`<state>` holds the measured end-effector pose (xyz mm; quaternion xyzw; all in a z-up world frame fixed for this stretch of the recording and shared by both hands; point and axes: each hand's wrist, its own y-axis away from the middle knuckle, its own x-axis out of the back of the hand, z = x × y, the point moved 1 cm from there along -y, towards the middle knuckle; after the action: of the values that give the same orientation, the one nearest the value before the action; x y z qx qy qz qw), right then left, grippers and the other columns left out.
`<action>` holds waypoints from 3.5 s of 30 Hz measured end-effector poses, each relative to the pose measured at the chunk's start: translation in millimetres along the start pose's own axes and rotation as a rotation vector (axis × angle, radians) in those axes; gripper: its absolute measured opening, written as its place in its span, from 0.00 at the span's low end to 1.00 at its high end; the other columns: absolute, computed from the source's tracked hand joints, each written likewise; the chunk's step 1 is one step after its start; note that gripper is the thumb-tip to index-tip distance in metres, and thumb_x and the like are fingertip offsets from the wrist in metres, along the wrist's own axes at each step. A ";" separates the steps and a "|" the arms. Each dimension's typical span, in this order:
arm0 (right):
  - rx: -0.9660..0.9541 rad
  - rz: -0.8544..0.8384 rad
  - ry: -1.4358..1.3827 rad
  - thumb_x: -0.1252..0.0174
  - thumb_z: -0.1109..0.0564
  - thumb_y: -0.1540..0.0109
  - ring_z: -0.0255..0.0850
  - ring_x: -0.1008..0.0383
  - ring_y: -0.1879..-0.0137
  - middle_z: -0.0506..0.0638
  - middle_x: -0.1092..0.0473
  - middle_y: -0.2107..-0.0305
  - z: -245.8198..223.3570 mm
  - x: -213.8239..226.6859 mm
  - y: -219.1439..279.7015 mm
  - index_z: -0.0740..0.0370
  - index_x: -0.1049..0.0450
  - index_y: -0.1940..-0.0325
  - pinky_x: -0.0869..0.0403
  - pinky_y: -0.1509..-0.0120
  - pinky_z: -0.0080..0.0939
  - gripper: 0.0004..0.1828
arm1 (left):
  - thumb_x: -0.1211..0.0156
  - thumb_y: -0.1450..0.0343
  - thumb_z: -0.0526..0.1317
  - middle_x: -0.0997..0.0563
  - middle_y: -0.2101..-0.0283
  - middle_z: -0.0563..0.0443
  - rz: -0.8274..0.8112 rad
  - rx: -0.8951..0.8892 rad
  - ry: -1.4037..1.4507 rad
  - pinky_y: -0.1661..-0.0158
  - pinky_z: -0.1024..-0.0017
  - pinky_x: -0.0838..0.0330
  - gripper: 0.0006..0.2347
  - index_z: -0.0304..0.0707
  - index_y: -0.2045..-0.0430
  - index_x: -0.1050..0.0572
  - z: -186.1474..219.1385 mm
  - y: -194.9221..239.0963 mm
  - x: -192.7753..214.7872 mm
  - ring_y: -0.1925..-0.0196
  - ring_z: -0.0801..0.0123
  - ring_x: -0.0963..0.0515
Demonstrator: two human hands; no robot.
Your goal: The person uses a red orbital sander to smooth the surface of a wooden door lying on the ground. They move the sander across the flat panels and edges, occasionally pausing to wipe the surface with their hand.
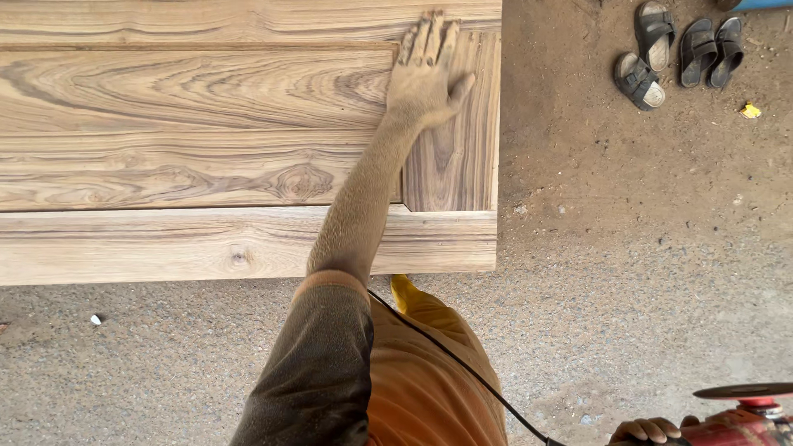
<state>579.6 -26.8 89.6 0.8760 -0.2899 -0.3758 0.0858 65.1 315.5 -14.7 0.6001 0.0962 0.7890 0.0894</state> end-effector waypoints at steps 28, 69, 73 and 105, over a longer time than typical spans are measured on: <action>-0.374 -0.539 0.104 0.43 0.34 0.28 0.48 0.26 0.50 0.59 0.31 0.56 144.6 -178.3 -47.9 0.65 0.36 0.31 0.26 0.41 0.48 0.36 | 0.73 0.23 0.66 0.67 0.21 0.49 -0.086 0.330 0.089 0.27 0.53 0.79 0.32 0.58 0.25 0.64 -239.3 418.4 -13.8 0.19 0.61 0.69; -0.537 -1.244 1.116 0.42 0.63 0.35 0.46 0.22 0.64 0.56 0.28 0.64 144.0 -282.2 -223.9 0.66 0.36 0.38 0.20 0.60 0.47 0.21 | 0.47 0.23 0.48 0.16 0.54 0.45 0.538 0.704 1.420 0.47 0.68 0.22 0.16 0.35 0.49 0.24 266.0 245.0 -74.0 0.52 0.65 0.15; -0.490 -1.498 1.335 0.39 0.62 0.36 0.43 0.23 0.62 0.53 0.26 0.62 151.2 -284.8 -214.7 0.66 0.33 0.41 0.22 0.59 0.42 0.20 | 0.41 0.25 0.50 0.18 0.54 0.47 0.772 0.567 1.902 0.46 0.71 0.25 0.23 0.33 0.41 0.30 310.5 167.4 -87.5 0.50 0.69 0.19; -0.545 -2.662 1.500 0.55 0.59 0.29 0.45 0.32 0.33 0.59 0.33 0.38 287.9 -413.2 -247.5 0.68 0.45 0.25 0.33 0.30 0.43 0.27 | 0.31 0.32 0.37 0.21 0.57 0.51 2.402 0.897 2.109 0.54 0.75 0.24 0.19 0.30 0.50 0.29 232.4 -10.0 -11.2 0.56 0.76 0.21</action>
<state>258.5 431.4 47.7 0.4318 0.8531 0.2916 -0.0266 292.4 332.6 32.9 0.4594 0.1721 -0.3479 0.7990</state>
